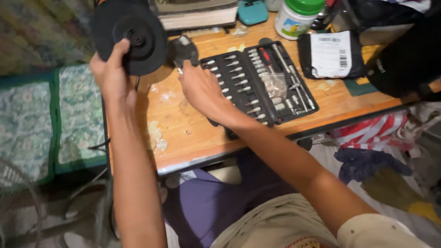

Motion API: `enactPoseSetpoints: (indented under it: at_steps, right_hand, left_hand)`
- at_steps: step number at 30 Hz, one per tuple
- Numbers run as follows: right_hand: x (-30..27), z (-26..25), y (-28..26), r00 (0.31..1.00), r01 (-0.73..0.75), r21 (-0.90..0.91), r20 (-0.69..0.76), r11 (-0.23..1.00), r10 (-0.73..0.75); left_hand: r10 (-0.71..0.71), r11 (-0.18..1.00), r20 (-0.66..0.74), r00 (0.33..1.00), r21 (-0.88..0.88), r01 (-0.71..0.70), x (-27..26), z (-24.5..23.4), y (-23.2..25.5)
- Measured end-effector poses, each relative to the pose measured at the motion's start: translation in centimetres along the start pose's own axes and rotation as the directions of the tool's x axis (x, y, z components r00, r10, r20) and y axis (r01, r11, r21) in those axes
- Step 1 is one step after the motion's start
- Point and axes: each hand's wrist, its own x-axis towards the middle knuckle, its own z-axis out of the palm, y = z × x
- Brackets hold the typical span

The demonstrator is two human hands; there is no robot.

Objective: The person disassembles a black circular electronic component, likely a speaker, using a screwdriver and a set of precision bits. They remove screws, separate the casing, and manipulate internal wires and parts on a cluttered wooden table.

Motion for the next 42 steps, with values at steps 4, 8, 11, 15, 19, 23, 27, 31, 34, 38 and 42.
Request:
enactPoseSetpoints:
  at_steps: [4, 8, 11, 15, 19, 23, 27, 31, 34, 38, 42]
  right_hand:
    - [-0.8, -1.8, 0.0, 0.99, 0.061, 0.368, -0.139, 0.928, -0.01]
    - [-1.1, -0.9, 0.7, 0.999, 0.048, 0.357, -0.029, 0.933, -0.04]
    - [-1.6, -0.8, 0.8, 0.999, 0.014, 0.251, 0.04, 0.968, -0.025]
    - [-1.7, 0.2, -0.1, 0.993, -0.067, 0.28, 0.108, 0.958, 0.038]
    - [-1.9, 1.3, -0.2, 1.0, 0.0, 0.284, 0.02, 0.959, -0.006]
    - [-2.5, 1.6, -0.2, 1.0, 0.024, 0.243, 0.001, 0.97, -0.025]
    - [-2.6, 1.7, -0.4, 0.991, -0.021, 0.091, 0.131, 0.996, 0.009]
    - [-3.0, 2.4, -0.6, 0.999, 0.007, -0.005, 0.048, 1.0, -0.007]
    - [-3.1, 2.8, -1.1, 0.978, 0.118, -0.093, -0.16, 0.989, -0.132]
    - [-3.1, 2.6, -1.2, 0.967, 0.164, -0.165, -0.166, 0.973, -0.191]
    - [-3.1, 1.2, -1.7, 0.936, 0.206, -0.162, -0.254, 0.965, -0.243]
  left_hand:
    - [-0.03, 0.999, -0.041, 0.999, -0.031, 0.029, -0.1, 0.5, 0.5]
    - [-0.031, 0.999, 0.01, 0.999, -0.01, 0.031, -0.4, 0.6, 0.7]
    - [-0.034, 0.999, 0.023, 0.999, 0.024, 0.034, -0.8, 1.0, 0.8]
    - [-0.061, 0.997, 0.008, 0.998, 0.054, 0.06, -1.0, 1.3, 1.0]
    - [-0.081, 0.996, 0.021, 0.996, 0.038, 0.08, -0.9, 1.7, 1.0]
    - [-0.073, 0.996, 0.018, 0.997, 0.059, 0.072, -1.0, 1.6, 1.0]
    - [-0.056, 0.996, 0.004, 0.998, 0.065, 0.055, -0.9, 1.4, 0.8]
    - [-0.066, 0.996, -0.005, 0.998, 0.062, 0.066, -0.8, 1.3, 0.6]
    - [-0.065, 0.995, -0.008, 0.998, 0.069, 0.066, -0.7, 1.4, 0.7]
    - [-0.086, 0.993, -0.029, 0.996, 0.082, 0.089, -1.0, 1.6, 1.0]
    - [-0.083, 0.992, -0.019, 0.996, 0.098, 0.084, -1.0, 1.7, 0.9]
